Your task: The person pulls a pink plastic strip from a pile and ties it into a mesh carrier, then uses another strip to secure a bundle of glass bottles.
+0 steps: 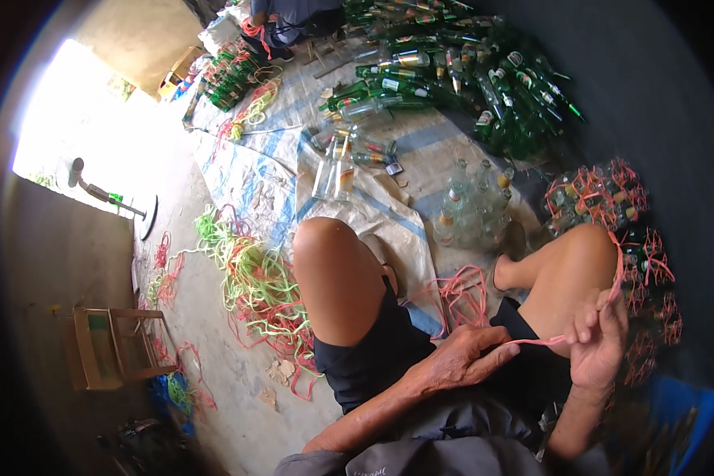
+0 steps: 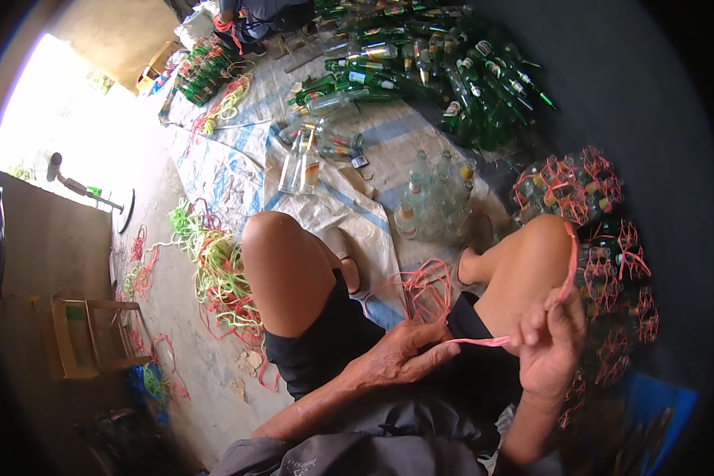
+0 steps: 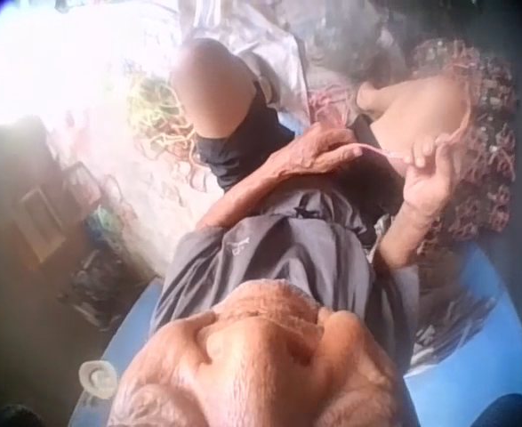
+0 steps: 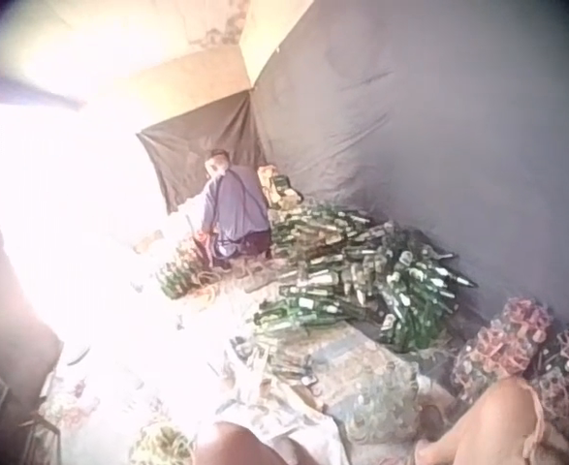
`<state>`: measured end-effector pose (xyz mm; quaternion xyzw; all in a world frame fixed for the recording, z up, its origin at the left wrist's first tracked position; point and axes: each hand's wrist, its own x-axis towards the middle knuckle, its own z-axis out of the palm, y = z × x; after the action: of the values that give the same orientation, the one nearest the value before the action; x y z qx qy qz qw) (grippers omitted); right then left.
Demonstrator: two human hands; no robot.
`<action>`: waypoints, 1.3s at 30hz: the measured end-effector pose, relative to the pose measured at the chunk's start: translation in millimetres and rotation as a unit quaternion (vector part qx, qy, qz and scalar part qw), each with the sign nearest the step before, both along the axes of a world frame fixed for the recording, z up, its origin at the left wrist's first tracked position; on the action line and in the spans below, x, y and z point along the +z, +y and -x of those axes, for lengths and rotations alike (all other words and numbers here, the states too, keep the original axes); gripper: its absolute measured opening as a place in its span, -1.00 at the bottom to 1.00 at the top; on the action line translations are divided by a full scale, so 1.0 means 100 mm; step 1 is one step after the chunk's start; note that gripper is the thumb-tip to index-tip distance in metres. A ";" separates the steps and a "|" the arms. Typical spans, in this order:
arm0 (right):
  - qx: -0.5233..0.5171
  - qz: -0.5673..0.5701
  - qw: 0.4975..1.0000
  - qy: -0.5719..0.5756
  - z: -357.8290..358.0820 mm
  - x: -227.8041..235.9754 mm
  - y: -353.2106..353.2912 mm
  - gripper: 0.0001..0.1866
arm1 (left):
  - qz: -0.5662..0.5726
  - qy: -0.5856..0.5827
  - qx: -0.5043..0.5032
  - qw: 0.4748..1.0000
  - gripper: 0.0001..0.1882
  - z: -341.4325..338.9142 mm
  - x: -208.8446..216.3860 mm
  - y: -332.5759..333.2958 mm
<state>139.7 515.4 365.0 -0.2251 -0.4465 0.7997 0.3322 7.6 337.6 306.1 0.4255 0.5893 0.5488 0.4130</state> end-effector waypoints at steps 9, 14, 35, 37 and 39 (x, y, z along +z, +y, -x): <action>-0.090 -0.059 0.994 0.016 -0.43 -0.02 0.62 -0.89 | 0.036 0.055 0.013 0.998 -0.65 0.19 0.10 -0.11; -0.156 -0.078 0.985 -0.016 -0.91 -0.16 1.15 -0.91 | 0.033 0.080 0.018 0.996 -0.64 0.23 0.11 -0.17; 0.127 -0.288 0.915 -0.252 -0.11 -0.25 -0.09 -0.80 | -0.034 0.166 -0.019 0.985 -0.80 -0.01 0.34 0.25; 0.205 -0.297 0.895 -0.264 -0.06 -0.16 -0.19 -0.75 | -0.029 0.168 -0.015 0.985 -0.81 -0.04 0.27 0.29; 0.163 -0.371 0.882 -0.241 -0.07 -0.28 -0.21 -0.71 | -0.024 0.169 -0.009 0.985 -0.81 -0.05 0.24 0.29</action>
<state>147.1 494.5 336.7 -0.1954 -0.8073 0.5395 0.1382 12.2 366.5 330.4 0.5275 0.6334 0.4791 0.3016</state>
